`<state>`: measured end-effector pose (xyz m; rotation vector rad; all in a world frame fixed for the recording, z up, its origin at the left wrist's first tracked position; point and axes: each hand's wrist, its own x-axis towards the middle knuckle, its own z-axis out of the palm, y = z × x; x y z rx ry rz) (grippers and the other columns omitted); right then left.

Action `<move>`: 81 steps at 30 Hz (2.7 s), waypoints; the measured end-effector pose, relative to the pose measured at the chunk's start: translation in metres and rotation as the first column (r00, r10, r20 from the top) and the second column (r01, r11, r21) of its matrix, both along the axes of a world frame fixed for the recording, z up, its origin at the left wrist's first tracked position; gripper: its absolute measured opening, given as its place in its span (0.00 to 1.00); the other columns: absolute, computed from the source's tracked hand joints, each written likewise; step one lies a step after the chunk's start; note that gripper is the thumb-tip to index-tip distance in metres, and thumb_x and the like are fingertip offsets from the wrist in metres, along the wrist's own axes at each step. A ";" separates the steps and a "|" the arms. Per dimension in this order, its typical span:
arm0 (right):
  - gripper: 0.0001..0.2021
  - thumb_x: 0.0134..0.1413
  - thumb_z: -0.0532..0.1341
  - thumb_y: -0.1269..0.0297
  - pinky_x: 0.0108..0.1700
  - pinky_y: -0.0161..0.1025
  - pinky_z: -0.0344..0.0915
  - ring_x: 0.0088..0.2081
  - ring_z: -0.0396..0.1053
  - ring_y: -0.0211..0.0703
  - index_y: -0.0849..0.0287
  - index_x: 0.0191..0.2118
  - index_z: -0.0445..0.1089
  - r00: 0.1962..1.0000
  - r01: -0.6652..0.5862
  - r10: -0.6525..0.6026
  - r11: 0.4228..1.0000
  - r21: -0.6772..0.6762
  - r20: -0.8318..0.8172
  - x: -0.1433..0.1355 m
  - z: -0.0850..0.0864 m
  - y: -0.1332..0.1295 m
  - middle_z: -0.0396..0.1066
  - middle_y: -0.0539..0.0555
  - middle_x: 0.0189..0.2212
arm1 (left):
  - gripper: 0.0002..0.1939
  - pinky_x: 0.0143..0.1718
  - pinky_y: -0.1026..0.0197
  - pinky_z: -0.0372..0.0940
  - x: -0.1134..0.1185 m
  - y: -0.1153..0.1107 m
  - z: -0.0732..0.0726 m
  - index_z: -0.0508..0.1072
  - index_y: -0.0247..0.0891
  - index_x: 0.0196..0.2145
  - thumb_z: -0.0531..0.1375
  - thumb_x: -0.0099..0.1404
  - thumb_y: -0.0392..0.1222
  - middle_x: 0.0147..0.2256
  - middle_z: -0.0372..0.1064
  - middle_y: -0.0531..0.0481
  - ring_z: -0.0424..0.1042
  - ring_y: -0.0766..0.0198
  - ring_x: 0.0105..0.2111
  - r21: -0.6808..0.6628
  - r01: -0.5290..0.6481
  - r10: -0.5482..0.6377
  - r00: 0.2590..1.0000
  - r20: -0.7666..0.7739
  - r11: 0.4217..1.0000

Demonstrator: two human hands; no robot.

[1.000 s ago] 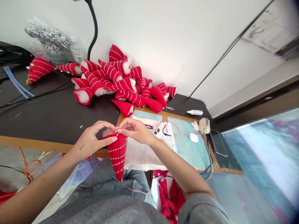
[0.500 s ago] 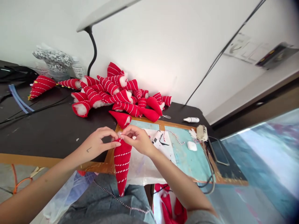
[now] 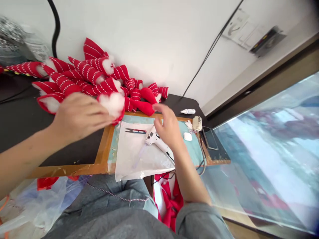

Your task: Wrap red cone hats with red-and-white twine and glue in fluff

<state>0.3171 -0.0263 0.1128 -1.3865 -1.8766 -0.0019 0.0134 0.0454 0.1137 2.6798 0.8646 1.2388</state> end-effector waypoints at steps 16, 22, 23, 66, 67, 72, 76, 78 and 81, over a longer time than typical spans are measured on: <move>0.19 0.52 0.58 0.75 0.54 0.55 0.72 0.49 0.73 0.63 0.64 0.50 0.72 0.908 0.367 -0.283 0.894 -0.258 0.311 0.020 -0.122 -0.048 0.76 0.68 0.46 | 0.05 0.42 0.57 0.64 -0.009 -0.057 -0.112 0.75 0.39 0.41 0.67 0.76 0.40 0.29 0.78 0.55 0.70 0.60 0.34 0.503 -0.045 0.187 0.954 -0.236 0.863; 0.07 0.63 0.62 0.63 0.38 0.42 0.70 0.37 0.74 0.49 0.54 0.46 0.67 0.971 0.132 -0.176 0.960 -0.248 -0.165 -0.020 -0.100 -0.094 0.75 0.54 0.37 | 0.05 0.40 0.57 0.63 -0.017 -0.059 -0.112 0.75 0.42 0.40 0.67 0.74 0.35 0.32 0.81 0.59 0.71 0.60 0.36 0.467 -0.013 0.099 0.982 -0.161 0.884; 0.09 0.63 0.64 0.61 0.37 0.41 0.69 0.35 0.73 0.48 0.54 0.46 0.66 0.964 0.093 -0.151 0.962 -0.256 -0.220 -0.030 -0.094 -0.097 0.75 0.53 0.36 | 0.05 0.40 0.57 0.63 -0.018 -0.061 -0.111 0.76 0.43 0.41 0.66 0.75 0.34 0.32 0.82 0.60 0.71 0.60 0.36 0.466 -0.004 0.085 0.984 -0.154 0.885; 0.22 0.68 0.59 0.41 0.27 0.38 0.61 0.26 0.65 0.42 0.54 0.31 0.65 0.905 -0.248 -0.011 0.798 -0.549 -0.426 -0.088 -0.092 -0.142 0.66 0.50 0.26 | 0.11 0.59 0.57 0.73 -0.044 -0.080 -0.141 0.79 0.45 0.52 0.63 0.76 0.32 0.51 0.85 0.58 0.79 0.65 0.56 0.458 0.053 0.048 0.977 -0.206 0.887; 0.22 0.68 0.59 0.42 0.27 0.38 0.61 0.26 0.65 0.42 0.54 0.31 0.66 0.910 -0.238 -0.013 0.802 -0.547 -0.415 -0.088 -0.092 -0.142 0.66 0.50 0.25 | 0.12 0.59 0.57 0.72 -0.043 -0.081 -0.141 0.79 0.47 0.52 0.63 0.77 0.32 0.51 0.85 0.59 0.79 0.66 0.56 0.442 0.049 0.044 0.979 -0.198 0.896; 0.21 0.67 0.61 0.42 0.29 0.39 0.64 0.27 0.68 0.44 0.54 0.31 0.69 0.925 -0.203 -0.029 0.806 -0.556 -0.379 -0.086 -0.094 -0.144 0.69 0.51 0.26 | 0.13 0.62 0.54 0.71 -0.031 -0.099 -0.139 0.79 0.44 0.52 0.64 0.75 0.29 0.50 0.85 0.55 0.78 0.63 0.57 0.288 -0.064 0.090 0.993 -0.080 0.956; 0.21 0.67 0.61 0.41 0.29 0.39 0.64 0.27 0.66 0.44 0.54 0.32 0.70 0.925 -0.204 -0.035 0.795 -0.571 -0.378 -0.083 -0.094 -0.147 0.68 0.51 0.26 | 0.15 0.61 0.51 0.72 -0.028 -0.107 -0.135 0.78 0.45 0.52 0.65 0.74 0.28 0.50 0.85 0.55 0.79 0.62 0.57 0.221 -0.112 0.140 0.984 -0.114 0.969; 0.21 0.67 0.61 0.40 0.30 0.39 0.64 0.27 0.67 0.45 0.53 0.33 0.71 0.926 -0.205 -0.033 0.792 -0.574 -0.377 -0.082 -0.092 -0.148 0.69 0.51 0.26 | 0.15 0.61 0.53 0.71 -0.031 -0.102 -0.135 0.78 0.47 0.53 0.66 0.74 0.29 0.51 0.85 0.57 0.79 0.62 0.57 0.246 -0.094 0.132 0.981 -0.143 0.965; 0.21 0.69 0.59 0.40 0.30 0.39 0.64 0.28 0.69 0.45 0.53 0.34 0.70 0.931 -0.207 -0.022 0.791 -0.576 -0.364 -0.081 -0.088 -0.151 0.69 0.51 0.27 | 0.13 0.60 0.57 0.71 -0.038 -0.090 -0.137 0.79 0.49 0.52 0.66 0.75 0.33 0.49 0.85 0.60 0.80 0.64 0.56 0.354 -0.013 0.075 0.984 -0.162 0.935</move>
